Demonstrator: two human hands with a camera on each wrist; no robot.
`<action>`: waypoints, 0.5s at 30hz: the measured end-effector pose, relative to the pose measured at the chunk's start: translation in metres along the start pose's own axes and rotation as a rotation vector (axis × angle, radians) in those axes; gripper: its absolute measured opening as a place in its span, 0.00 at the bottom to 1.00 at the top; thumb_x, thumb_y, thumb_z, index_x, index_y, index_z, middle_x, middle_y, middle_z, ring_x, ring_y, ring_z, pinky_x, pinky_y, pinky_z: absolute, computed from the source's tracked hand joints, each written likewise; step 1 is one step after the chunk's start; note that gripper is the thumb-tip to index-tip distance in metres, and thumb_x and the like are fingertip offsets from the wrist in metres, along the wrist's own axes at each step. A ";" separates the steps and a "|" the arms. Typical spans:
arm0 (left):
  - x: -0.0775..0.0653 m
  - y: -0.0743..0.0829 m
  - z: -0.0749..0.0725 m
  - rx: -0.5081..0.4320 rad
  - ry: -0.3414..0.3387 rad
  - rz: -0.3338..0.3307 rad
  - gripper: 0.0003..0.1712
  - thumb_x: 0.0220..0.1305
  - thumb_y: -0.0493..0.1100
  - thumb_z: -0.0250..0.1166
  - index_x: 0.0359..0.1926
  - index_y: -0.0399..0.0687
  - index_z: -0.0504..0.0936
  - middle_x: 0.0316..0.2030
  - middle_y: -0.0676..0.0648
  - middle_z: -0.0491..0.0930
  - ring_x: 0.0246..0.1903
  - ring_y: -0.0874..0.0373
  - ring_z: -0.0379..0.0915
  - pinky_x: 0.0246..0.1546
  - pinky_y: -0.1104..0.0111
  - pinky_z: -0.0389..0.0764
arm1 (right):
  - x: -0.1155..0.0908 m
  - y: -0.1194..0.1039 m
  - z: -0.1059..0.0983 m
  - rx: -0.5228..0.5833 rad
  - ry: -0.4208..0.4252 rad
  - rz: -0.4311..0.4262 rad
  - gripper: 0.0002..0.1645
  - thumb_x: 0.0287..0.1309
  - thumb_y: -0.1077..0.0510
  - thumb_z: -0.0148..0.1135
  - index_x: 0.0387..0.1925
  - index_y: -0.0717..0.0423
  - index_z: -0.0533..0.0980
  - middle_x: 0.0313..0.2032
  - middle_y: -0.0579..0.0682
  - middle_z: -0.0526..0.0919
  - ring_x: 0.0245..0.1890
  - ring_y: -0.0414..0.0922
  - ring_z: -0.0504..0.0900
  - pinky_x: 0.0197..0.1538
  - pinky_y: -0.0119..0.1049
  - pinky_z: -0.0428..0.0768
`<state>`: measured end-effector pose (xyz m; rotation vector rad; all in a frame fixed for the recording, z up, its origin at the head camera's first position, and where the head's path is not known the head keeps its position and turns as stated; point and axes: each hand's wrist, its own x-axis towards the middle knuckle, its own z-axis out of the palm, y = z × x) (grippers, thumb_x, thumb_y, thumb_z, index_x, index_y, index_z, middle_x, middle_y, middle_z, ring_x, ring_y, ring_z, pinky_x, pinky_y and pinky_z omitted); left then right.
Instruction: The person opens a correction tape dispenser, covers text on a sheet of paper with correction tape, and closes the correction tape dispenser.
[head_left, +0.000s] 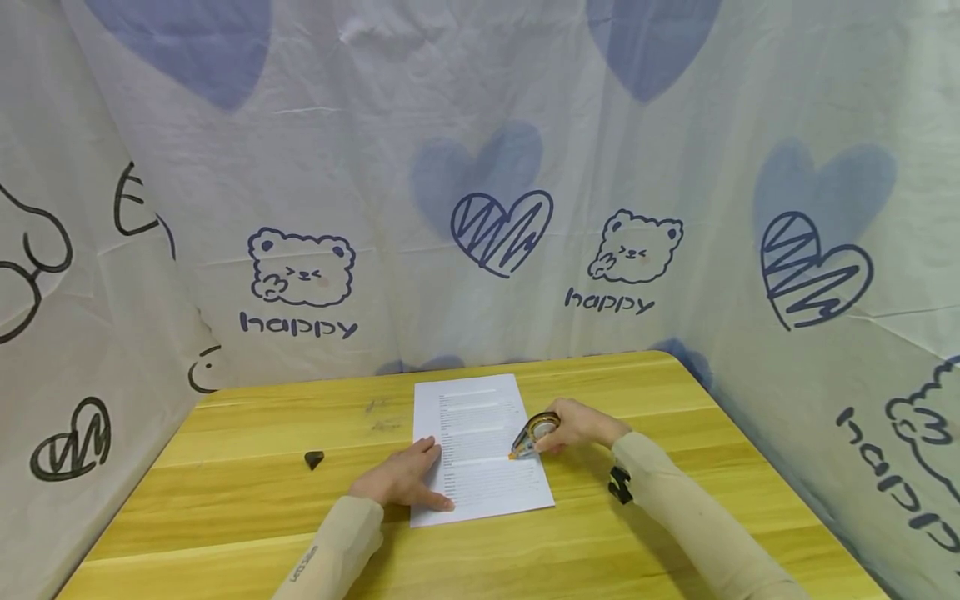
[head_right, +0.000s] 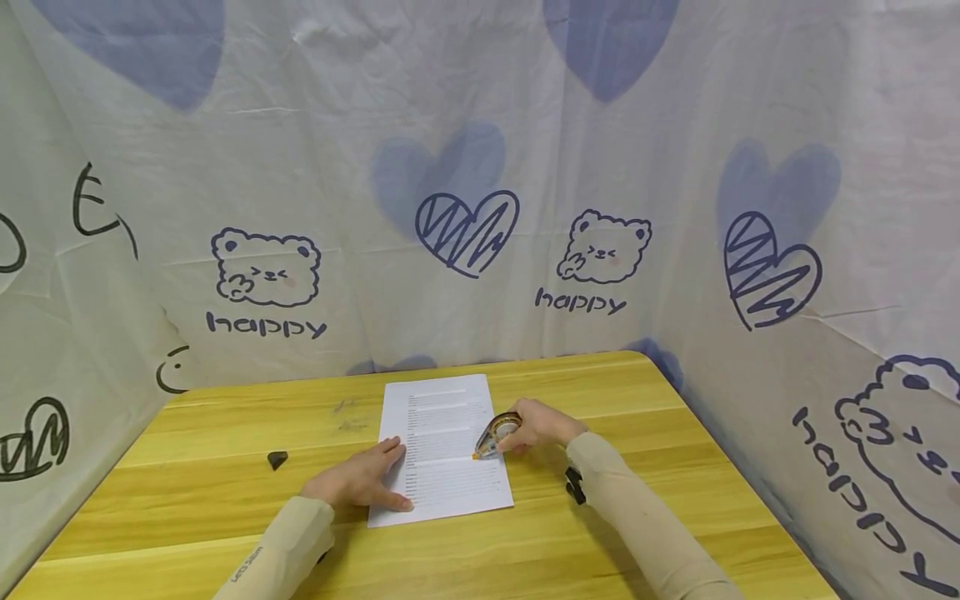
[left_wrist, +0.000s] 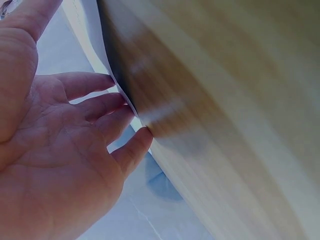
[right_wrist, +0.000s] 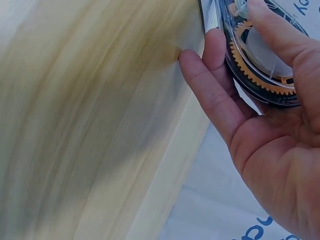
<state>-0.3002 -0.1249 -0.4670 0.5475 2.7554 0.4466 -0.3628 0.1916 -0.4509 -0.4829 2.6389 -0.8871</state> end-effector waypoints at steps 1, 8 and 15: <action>0.000 0.000 0.000 0.000 0.000 -0.001 0.59 0.49 0.63 0.75 0.73 0.36 0.60 0.75 0.38 0.52 0.75 0.42 0.49 0.73 0.50 0.57 | 0.000 0.001 0.000 0.001 -0.002 -0.001 0.11 0.51 0.56 0.75 0.30 0.57 0.81 0.23 0.46 0.84 0.21 0.39 0.75 0.28 0.31 0.79; 0.002 0.000 0.000 0.008 -0.009 -0.007 0.59 0.49 0.63 0.74 0.73 0.37 0.59 0.76 0.38 0.52 0.74 0.42 0.49 0.73 0.50 0.57 | 0.000 0.002 -0.001 0.007 -0.016 -0.031 0.10 0.51 0.57 0.75 0.30 0.58 0.82 0.23 0.47 0.84 0.21 0.39 0.75 0.28 0.33 0.79; 0.003 -0.002 0.000 0.014 -0.005 -0.003 0.59 0.49 0.64 0.74 0.73 0.38 0.60 0.76 0.39 0.52 0.74 0.42 0.50 0.73 0.50 0.57 | 0.000 0.002 -0.002 0.018 -0.015 -0.047 0.12 0.52 0.56 0.75 0.34 0.59 0.82 0.26 0.47 0.85 0.23 0.39 0.77 0.30 0.33 0.81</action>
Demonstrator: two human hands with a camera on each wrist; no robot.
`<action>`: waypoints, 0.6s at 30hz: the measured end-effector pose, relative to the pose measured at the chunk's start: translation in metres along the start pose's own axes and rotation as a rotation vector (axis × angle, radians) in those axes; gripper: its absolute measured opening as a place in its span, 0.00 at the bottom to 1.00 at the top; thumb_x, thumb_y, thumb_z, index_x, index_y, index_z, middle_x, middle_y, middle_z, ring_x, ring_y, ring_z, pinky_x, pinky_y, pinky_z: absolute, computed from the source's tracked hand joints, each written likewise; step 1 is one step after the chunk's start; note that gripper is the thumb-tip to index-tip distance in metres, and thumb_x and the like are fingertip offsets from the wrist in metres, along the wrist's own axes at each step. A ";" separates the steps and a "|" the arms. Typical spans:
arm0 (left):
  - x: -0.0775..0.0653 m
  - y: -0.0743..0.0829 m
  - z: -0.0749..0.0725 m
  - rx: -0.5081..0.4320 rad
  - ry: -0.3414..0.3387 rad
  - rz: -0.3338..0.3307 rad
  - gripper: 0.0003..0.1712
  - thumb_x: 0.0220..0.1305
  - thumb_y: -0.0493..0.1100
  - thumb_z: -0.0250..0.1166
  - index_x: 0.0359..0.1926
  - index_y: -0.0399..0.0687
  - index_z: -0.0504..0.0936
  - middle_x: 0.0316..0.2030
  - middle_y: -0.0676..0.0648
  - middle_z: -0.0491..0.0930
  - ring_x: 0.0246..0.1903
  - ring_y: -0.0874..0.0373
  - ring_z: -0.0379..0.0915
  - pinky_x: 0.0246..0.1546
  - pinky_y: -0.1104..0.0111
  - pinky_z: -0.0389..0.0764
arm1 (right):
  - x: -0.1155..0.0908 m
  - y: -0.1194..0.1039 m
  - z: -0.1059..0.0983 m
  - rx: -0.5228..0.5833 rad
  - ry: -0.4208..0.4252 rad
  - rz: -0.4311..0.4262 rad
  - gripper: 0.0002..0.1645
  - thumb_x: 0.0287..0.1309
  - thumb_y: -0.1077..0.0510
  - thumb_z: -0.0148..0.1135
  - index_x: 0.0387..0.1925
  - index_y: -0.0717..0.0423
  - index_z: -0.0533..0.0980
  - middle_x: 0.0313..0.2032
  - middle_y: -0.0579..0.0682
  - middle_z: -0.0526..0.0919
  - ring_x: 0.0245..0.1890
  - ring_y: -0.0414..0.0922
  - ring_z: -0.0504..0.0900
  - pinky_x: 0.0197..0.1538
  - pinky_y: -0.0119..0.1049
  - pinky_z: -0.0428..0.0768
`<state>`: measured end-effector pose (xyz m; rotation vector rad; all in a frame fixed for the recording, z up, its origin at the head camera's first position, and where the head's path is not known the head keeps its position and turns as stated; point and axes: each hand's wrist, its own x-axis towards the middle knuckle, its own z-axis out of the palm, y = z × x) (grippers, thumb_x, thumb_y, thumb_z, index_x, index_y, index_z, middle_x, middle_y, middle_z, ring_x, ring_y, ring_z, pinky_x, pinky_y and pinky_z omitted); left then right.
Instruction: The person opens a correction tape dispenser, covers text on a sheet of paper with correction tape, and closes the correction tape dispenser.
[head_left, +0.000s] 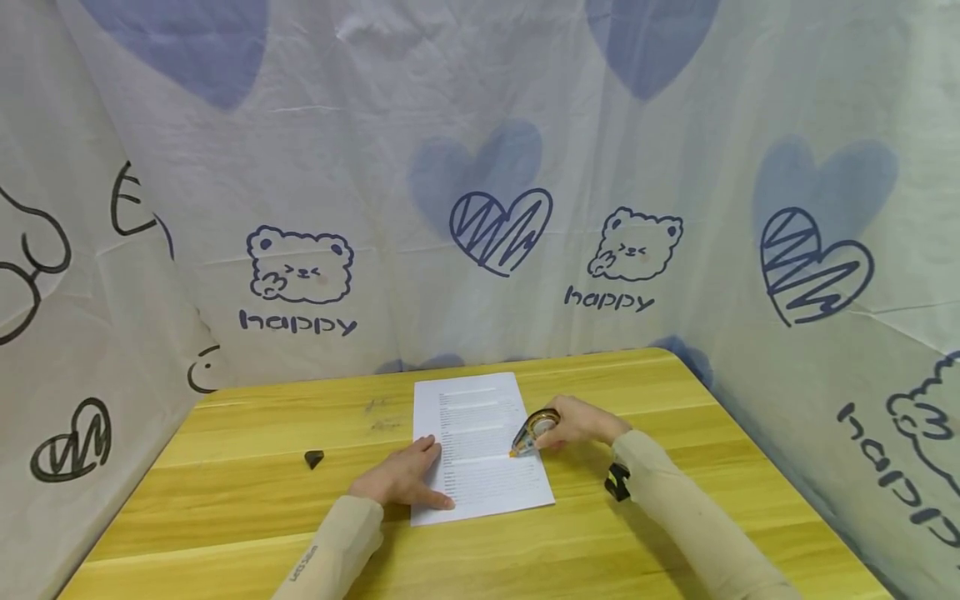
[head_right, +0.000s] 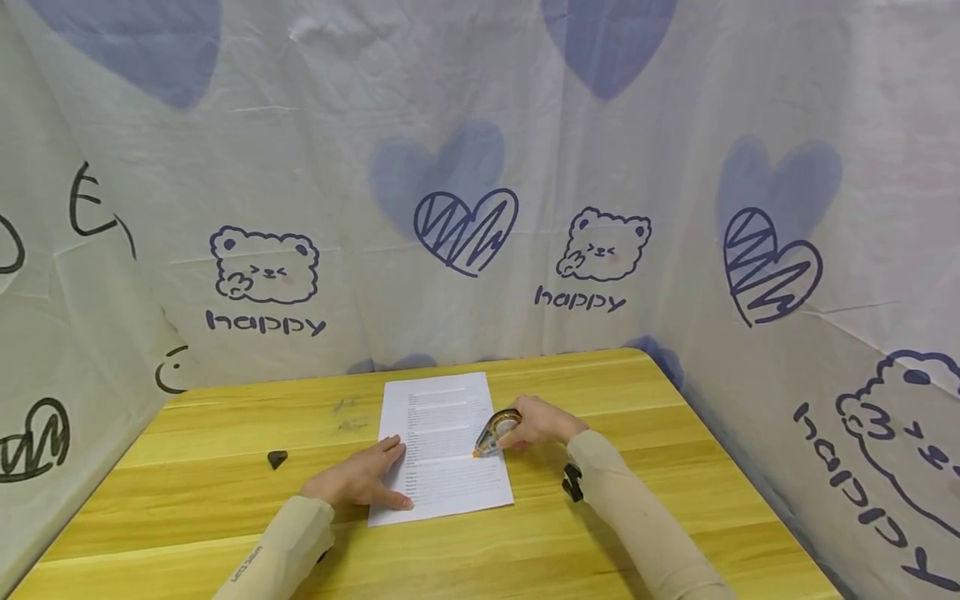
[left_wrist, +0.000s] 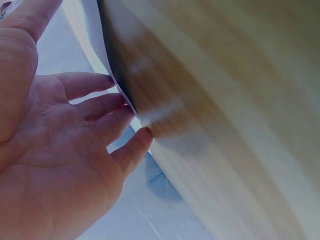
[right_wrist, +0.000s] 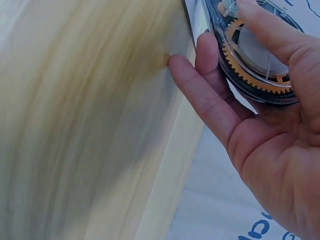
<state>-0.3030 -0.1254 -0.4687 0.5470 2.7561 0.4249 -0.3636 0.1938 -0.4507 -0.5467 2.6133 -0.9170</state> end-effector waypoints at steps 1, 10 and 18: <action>0.000 0.000 0.000 -0.001 0.000 0.000 0.59 0.49 0.64 0.74 0.73 0.38 0.60 0.76 0.39 0.52 0.74 0.42 0.50 0.73 0.50 0.57 | 0.000 0.000 -0.001 0.006 -0.002 -0.006 0.12 0.52 0.56 0.74 0.34 0.60 0.82 0.26 0.47 0.85 0.23 0.39 0.77 0.30 0.33 0.81; 0.000 -0.001 0.001 0.005 0.015 0.014 0.59 0.49 0.64 0.74 0.73 0.37 0.60 0.75 0.38 0.52 0.74 0.42 0.50 0.73 0.50 0.58 | -0.001 0.012 -0.003 0.139 -0.012 -0.007 0.12 0.51 0.56 0.75 0.35 0.58 0.83 0.27 0.49 0.86 0.25 0.41 0.77 0.33 0.38 0.83; -0.001 -0.001 0.000 -0.003 0.002 0.010 0.59 0.49 0.63 0.75 0.73 0.38 0.59 0.76 0.39 0.51 0.75 0.43 0.48 0.73 0.50 0.57 | -0.001 0.015 -0.003 0.164 0.011 -0.012 0.11 0.52 0.55 0.74 0.33 0.57 0.83 0.24 0.48 0.83 0.22 0.39 0.72 0.27 0.30 0.75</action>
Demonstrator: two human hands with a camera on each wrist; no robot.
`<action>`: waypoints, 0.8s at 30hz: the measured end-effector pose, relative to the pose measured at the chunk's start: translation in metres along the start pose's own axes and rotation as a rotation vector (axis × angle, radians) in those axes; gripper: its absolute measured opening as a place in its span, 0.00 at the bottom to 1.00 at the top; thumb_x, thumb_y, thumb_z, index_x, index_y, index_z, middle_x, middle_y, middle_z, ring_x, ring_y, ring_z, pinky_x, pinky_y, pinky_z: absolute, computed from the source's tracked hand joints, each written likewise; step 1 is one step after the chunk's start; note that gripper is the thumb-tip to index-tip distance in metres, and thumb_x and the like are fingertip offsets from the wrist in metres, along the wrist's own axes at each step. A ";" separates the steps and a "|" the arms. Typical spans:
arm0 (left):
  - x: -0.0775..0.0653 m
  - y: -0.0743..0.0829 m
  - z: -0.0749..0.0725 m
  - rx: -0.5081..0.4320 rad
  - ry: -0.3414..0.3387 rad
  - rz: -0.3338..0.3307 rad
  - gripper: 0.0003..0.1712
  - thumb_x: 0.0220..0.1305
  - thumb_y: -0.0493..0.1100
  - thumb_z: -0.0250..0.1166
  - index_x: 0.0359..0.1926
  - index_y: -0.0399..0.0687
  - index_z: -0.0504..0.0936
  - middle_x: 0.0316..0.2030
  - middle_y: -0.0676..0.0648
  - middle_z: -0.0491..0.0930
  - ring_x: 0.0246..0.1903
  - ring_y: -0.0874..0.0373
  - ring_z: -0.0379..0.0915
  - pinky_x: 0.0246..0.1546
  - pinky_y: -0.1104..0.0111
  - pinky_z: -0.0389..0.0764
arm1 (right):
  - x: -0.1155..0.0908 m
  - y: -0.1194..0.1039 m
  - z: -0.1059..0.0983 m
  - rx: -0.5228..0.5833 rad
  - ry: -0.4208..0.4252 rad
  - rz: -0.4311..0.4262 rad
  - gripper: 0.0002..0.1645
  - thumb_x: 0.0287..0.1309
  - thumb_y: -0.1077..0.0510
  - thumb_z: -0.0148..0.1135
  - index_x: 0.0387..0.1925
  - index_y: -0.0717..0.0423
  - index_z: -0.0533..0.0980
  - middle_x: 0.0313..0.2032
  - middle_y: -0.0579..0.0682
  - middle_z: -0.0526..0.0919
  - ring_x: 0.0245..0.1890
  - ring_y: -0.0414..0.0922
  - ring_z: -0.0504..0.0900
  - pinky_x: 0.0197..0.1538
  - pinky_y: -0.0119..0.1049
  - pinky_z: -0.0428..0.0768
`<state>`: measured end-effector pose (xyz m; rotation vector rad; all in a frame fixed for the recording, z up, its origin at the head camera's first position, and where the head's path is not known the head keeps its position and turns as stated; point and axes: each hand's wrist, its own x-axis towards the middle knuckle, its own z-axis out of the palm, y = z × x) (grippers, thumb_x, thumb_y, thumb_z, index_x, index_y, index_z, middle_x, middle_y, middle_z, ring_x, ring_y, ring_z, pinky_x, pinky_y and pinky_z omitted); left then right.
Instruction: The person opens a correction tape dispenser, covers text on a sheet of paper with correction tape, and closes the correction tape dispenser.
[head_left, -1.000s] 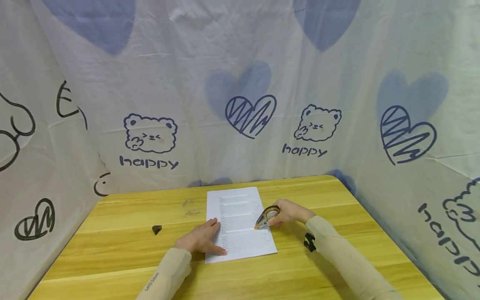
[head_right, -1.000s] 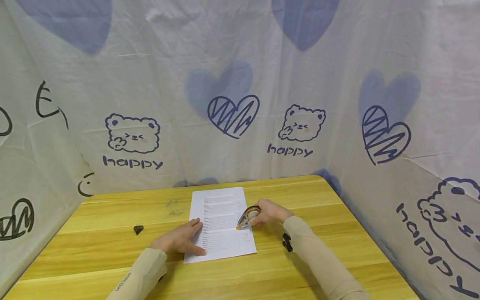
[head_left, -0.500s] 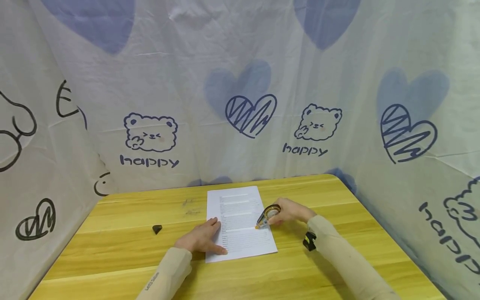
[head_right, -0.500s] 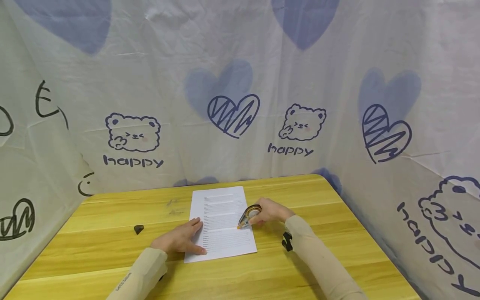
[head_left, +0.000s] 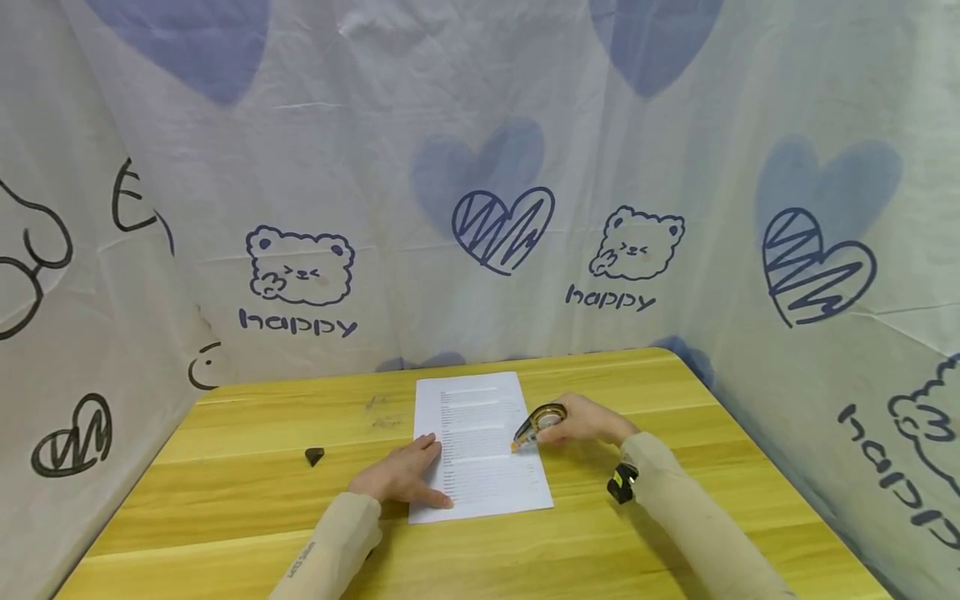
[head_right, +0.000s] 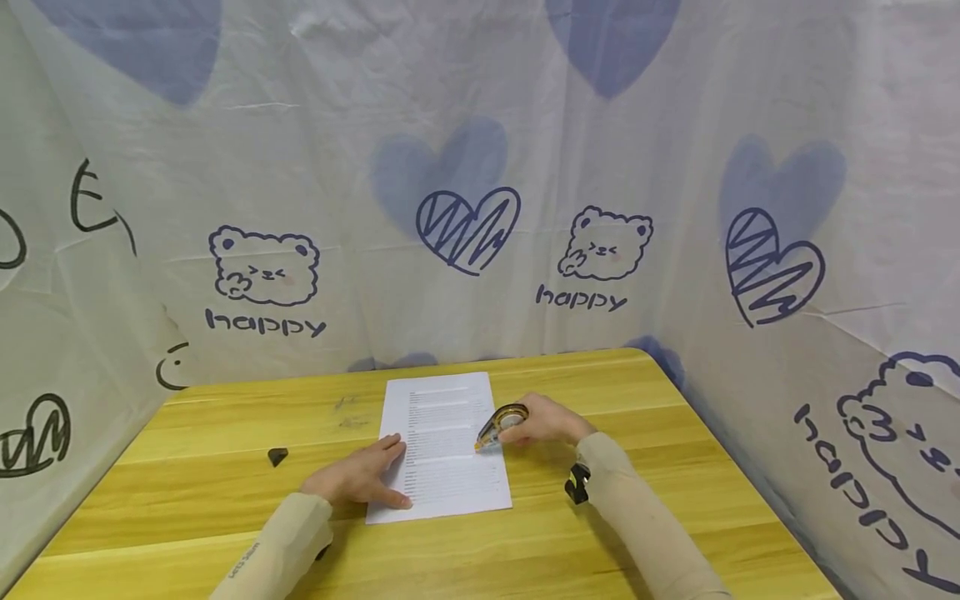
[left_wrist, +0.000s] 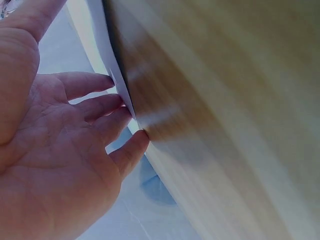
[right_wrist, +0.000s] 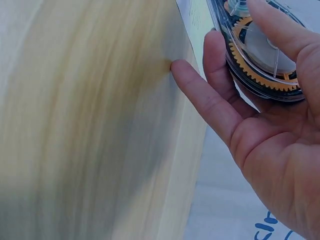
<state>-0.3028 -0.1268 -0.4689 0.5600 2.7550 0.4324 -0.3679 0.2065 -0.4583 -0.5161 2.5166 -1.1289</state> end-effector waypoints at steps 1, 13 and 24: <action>0.000 0.000 -0.001 -0.006 -0.003 0.002 0.59 0.49 0.63 0.75 0.73 0.38 0.59 0.76 0.39 0.51 0.75 0.42 0.48 0.73 0.50 0.57 | 0.000 0.000 0.000 0.008 0.002 -0.004 0.11 0.52 0.55 0.74 0.34 0.57 0.83 0.24 0.48 0.83 0.22 0.39 0.72 0.27 0.30 0.75; -0.008 -0.015 -0.015 -0.222 0.083 0.055 0.46 0.57 0.53 0.72 0.70 0.34 0.65 0.69 0.35 0.66 0.68 0.41 0.62 0.70 0.49 0.62 | 0.002 -0.002 0.005 0.128 -0.006 -0.055 0.17 0.54 0.53 0.73 0.41 0.60 0.82 0.33 0.52 0.87 0.30 0.46 0.82 0.40 0.43 0.86; -0.016 -0.034 -0.029 -0.190 0.193 0.036 0.23 0.63 0.43 0.69 0.56 0.37 0.80 0.52 0.41 0.82 0.49 0.49 0.77 0.55 0.52 0.78 | 0.004 -0.006 0.010 0.087 0.011 -0.074 0.15 0.54 0.52 0.73 0.39 0.57 0.83 0.32 0.58 0.87 0.27 0.46 0.81 0.36 0.42 0.85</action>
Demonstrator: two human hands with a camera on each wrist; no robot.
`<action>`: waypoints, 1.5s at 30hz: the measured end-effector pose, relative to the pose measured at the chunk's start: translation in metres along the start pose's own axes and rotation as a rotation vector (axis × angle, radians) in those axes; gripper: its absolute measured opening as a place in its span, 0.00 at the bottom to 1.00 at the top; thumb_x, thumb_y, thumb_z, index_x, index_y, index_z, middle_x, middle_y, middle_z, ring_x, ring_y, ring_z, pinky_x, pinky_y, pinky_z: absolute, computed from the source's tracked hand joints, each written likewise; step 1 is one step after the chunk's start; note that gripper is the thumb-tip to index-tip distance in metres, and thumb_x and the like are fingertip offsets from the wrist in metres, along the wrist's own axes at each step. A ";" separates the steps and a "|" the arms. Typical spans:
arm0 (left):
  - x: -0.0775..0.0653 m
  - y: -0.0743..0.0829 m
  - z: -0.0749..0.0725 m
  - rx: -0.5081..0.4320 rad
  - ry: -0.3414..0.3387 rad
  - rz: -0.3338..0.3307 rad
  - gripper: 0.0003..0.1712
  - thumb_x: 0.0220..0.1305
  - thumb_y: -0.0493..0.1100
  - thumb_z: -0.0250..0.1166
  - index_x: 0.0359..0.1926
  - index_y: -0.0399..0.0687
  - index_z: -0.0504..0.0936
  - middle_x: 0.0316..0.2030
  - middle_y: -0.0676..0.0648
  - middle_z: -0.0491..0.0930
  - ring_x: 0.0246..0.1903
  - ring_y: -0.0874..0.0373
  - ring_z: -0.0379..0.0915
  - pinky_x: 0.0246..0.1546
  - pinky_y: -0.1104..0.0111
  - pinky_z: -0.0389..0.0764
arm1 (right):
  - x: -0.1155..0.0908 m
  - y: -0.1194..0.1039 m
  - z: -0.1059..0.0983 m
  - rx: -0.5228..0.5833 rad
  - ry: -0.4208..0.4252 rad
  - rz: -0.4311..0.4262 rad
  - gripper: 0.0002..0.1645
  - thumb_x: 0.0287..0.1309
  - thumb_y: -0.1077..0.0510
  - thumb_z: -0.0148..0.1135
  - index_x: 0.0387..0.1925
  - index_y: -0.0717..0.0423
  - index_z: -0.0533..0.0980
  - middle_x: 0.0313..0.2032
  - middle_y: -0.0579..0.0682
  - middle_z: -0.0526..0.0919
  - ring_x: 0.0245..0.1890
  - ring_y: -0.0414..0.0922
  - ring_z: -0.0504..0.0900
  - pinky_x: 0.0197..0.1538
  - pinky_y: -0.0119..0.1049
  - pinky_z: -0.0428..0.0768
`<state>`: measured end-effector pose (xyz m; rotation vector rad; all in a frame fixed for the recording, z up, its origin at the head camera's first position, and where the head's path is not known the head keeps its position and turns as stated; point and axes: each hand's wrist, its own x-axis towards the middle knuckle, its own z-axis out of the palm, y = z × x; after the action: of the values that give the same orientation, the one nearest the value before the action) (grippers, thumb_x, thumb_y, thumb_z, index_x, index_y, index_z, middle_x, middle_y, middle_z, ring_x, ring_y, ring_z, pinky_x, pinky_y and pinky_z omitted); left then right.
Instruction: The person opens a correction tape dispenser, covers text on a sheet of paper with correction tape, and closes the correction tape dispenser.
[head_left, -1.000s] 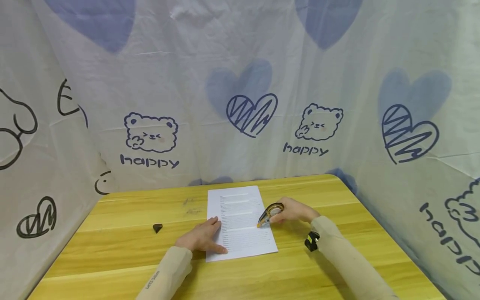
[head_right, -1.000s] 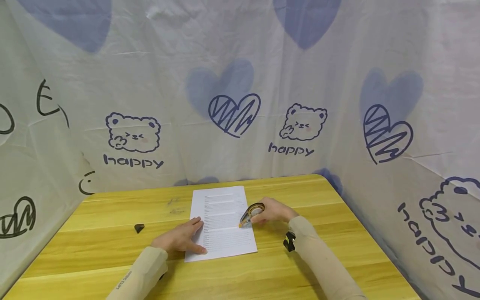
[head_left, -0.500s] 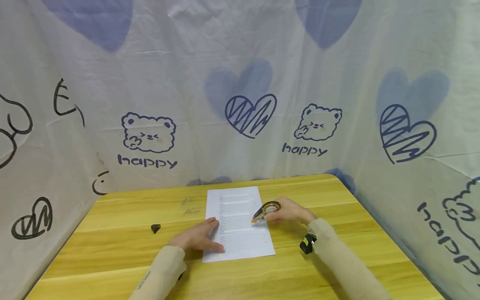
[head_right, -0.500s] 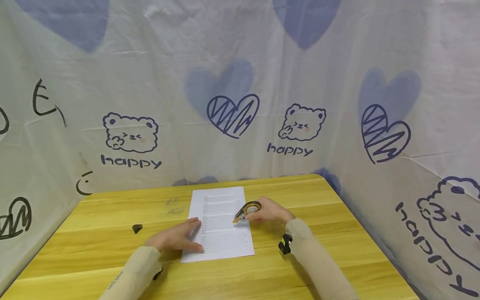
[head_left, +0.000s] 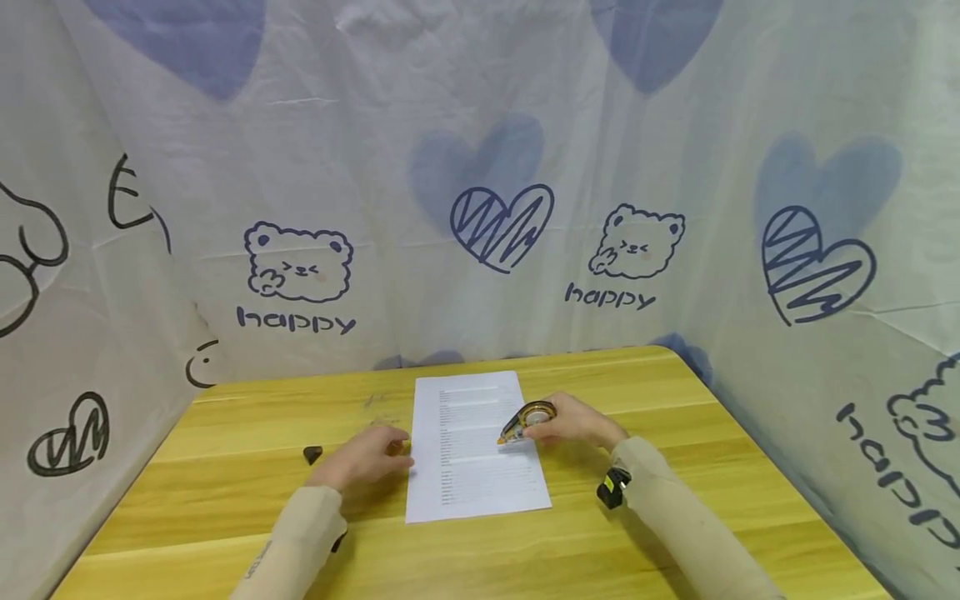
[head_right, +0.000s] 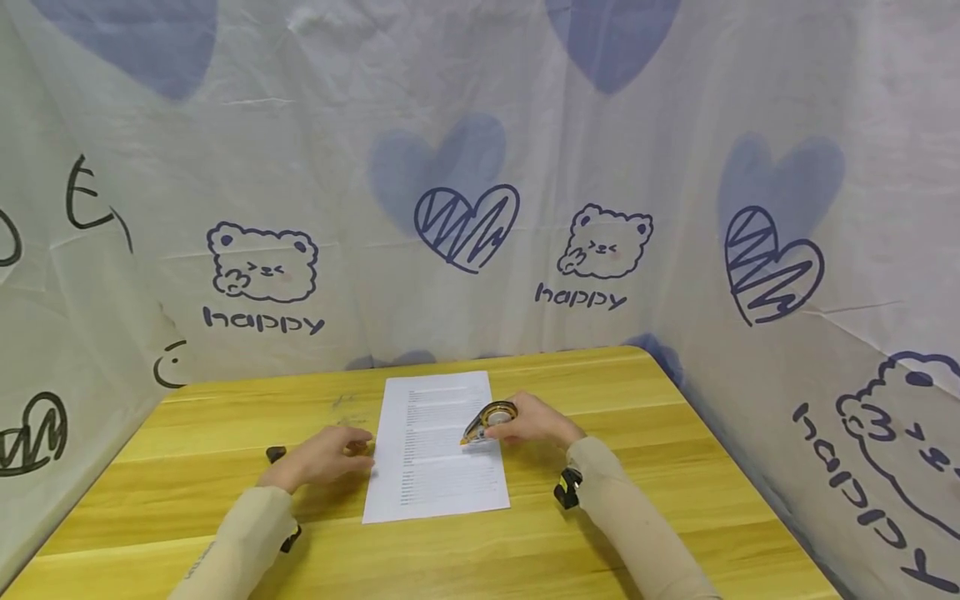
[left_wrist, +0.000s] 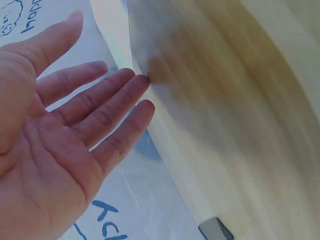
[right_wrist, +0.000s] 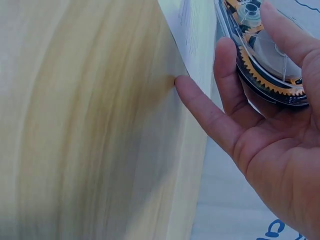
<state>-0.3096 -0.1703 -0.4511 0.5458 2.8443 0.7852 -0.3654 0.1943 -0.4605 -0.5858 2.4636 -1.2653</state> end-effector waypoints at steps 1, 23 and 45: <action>-0.001 -0.001 -0.002 0.003 0.010 0.003 0.21 0.63 0.43 0.68 0.55 0.38 0.81 0.51 0.41 0.82 0.49 0.49 0.78 0.54 0.53 0.79 | 0.000 -0.001 0.001 -0.006 0.005 -0.002 0.14 0.54 0.52 0.73 0.38 0.57 0.83 0.32 0.58 0.87 0.27 0.46 0.81 0.36 0.42 0.85; -0.018 -0.036 -0.030 0.193 0.200 -0.097 0.07 0.64 0.40 0.66 0.37 0.39 0.84 0.36 0.43 0.85 0.33 0.51 0.79 0.36 0.55 0.81 | 0.004 -0.006 0.020 -0.007 0.023 -0.046 0.18 0.55 0.49 0.72 0.41 0.58 0.82 0.33 0.55 0.87 0.27 0.43 0.82 0.34 0.39 0.85; -0.037 -0.057 -0.048 0.239 0.197 -0.393 0.26 0.69 0.40 0.60 0.63 0.29 0.71 0.55 0.25 0.73 0.55 0.26 0.65 0.41 0.40 0.77 | 0.009 -0.005 0.021 -0.018 0.029 -0.045 0.18 0.54 0.47 0.72 0.39 0.56 0.82 0.29 0.54 0.86 0.24 0.41 0.79 0.31 0.37 0.82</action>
<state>-0.3039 -0.2526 -0.4380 -0.0784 3.0972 0.4543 -0.3626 0.1732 -0.4692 -0.6349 2.5009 -1.2783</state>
